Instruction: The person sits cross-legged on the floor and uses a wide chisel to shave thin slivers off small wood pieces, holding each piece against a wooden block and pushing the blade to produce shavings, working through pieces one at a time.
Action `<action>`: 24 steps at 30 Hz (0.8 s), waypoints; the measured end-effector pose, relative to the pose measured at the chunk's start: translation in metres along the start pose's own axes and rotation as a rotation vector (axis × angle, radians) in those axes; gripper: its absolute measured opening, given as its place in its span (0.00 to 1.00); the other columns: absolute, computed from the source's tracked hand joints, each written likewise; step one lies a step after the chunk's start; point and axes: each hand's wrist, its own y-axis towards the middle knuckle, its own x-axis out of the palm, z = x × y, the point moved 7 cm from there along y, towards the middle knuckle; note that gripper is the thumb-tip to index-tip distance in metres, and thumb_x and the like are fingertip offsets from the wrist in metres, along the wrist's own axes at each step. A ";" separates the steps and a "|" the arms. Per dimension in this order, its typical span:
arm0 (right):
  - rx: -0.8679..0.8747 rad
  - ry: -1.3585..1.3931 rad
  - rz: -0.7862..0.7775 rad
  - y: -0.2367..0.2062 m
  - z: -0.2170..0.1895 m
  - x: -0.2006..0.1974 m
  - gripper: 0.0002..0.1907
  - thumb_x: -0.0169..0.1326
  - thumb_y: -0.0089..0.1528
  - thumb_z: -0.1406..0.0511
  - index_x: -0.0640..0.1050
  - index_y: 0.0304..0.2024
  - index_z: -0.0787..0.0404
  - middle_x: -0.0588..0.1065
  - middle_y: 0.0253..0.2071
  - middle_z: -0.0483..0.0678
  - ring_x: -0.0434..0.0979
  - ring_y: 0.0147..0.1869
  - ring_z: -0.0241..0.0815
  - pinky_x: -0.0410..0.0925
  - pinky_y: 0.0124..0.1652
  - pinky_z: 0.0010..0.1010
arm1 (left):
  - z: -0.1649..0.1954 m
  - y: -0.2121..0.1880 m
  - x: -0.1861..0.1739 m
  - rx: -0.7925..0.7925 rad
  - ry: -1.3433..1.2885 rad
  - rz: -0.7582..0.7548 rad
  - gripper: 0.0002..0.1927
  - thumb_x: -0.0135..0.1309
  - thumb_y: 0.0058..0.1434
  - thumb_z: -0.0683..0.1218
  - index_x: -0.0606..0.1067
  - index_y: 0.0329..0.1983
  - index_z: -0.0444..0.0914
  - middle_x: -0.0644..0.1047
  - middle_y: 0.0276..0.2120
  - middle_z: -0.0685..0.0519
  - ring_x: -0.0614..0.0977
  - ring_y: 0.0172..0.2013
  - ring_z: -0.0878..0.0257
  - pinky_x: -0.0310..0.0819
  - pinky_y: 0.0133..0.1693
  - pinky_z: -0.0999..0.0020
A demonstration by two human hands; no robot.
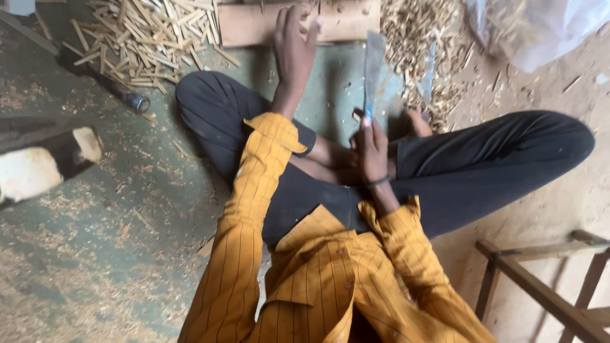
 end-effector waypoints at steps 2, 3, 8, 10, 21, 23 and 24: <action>0.011 0.009 0.035 -0.008 -0.002 -0.010 0.22 0.41 0.74 0.53 0.71 0.63 0.58 0.64 0.22 0.40 0.56 0.16 0.28 0.52 0.16 0.20 | 0.015 0.007 0.008 0.302 0.239 0.182 0.21 0.63 0.55 0.45 0.74 0.51 0.34 0.75 0.46 0.39 0.80 0.38 0.45 0.74 0.42 0.57; 0.032 0.019 0.056 -0.012 -0.003 -0.015 0.23 0.41 0.74 0.53 0.71 0.64 0.57 0.64 0.23 0.39 0.56 0.16 0.27 0.52 0.16 0.20 | 0.021 0.003 0.013 0.446 0.361 0.266 0.25 0.62 0.50 0.45 0.73 0.51 0.33 0.74 0.47 0.36 0.79 0.39 0.42 0.73 0.41 0.57; -0.032 0.071 0.103 -0.012 -0.019 -0.022 0.23 0.40 0.74 0.52 0.71 0.65 0.58 0.63 0.22 0.40 0.56 0.17 0.27 0.52 0.16 0.19 | -0.023 0.008 0.025 -0.006 -0.205 -0.015 0.09 0.63 0.64 0.40 0.74 0.42 0.36 0.80 0.38 0.48 0.82 0.38 0.59 0.78 0.43 0.67; -0.059 0.081 0.104 -0.010 -0.022 -0.021 0.24 0.39 0.74 0.52 0.70 0.65 0.58 0.63 0.23 0.40 0.56 0.17 0.28 0.52 0.16 0.20 | -0.035 0.003 0.017 -0.154 -0.531 -0.083 0.11 0.62 0.64 0.40 0.73 0.45 0.34 0.81 0.37 0.48 0.82 0.35 0.63 0.79 0.39 0.70; -0.005 0.136 0.018 -0.007 -0.019 -0.010 0.23 0.40 0.74 0.54 0.68 0.67 0.58 0.64 0.23 0.40 0.56 0.17 0.28 0.54 0.18 0.21 | -0.083 0.002 -0.182 -0.106 -0.759 0.499 0.20 0.65 0.60 0.38 0.71 0.53 0.33 0.79 0.42 0.49 0.82 0.41 0.61 0.82 0.45 0.66; -0.022 0.121 0.018 -0.006 -0.020 -0.009 0.23 0.40 0.74 0.55 0.68 0.67 0.58 0.64 0.23 0.40 0.56 0.17 0.28 0.54 0.17 0.21 | -0.087 -0.005 -0.157 -0.106 -0.691 0.395 0.16 0.64 0.66 0.40 0.71 0.52 0.31 0.78 0.38 0.47 0.80 0.36 0.60 0.79 0.40 0.66; -0.015 0.113 0.028 -0.006 -0.019 -0.010 0.24 0.40 0.74 0.55 0.68 0.68 0.58 0.64 0.23 0.40 0.56 0.17 0.28 0.53 0.17 0.21 | -0.088 -0.011 -0.131 -0.159 -0.659 0.292 0.13 0.62 0.71 0.41 0.72 0.51 0.29 0.77 0.36 0.45 0.80 0.32 0.59 0.77 0.37 0.65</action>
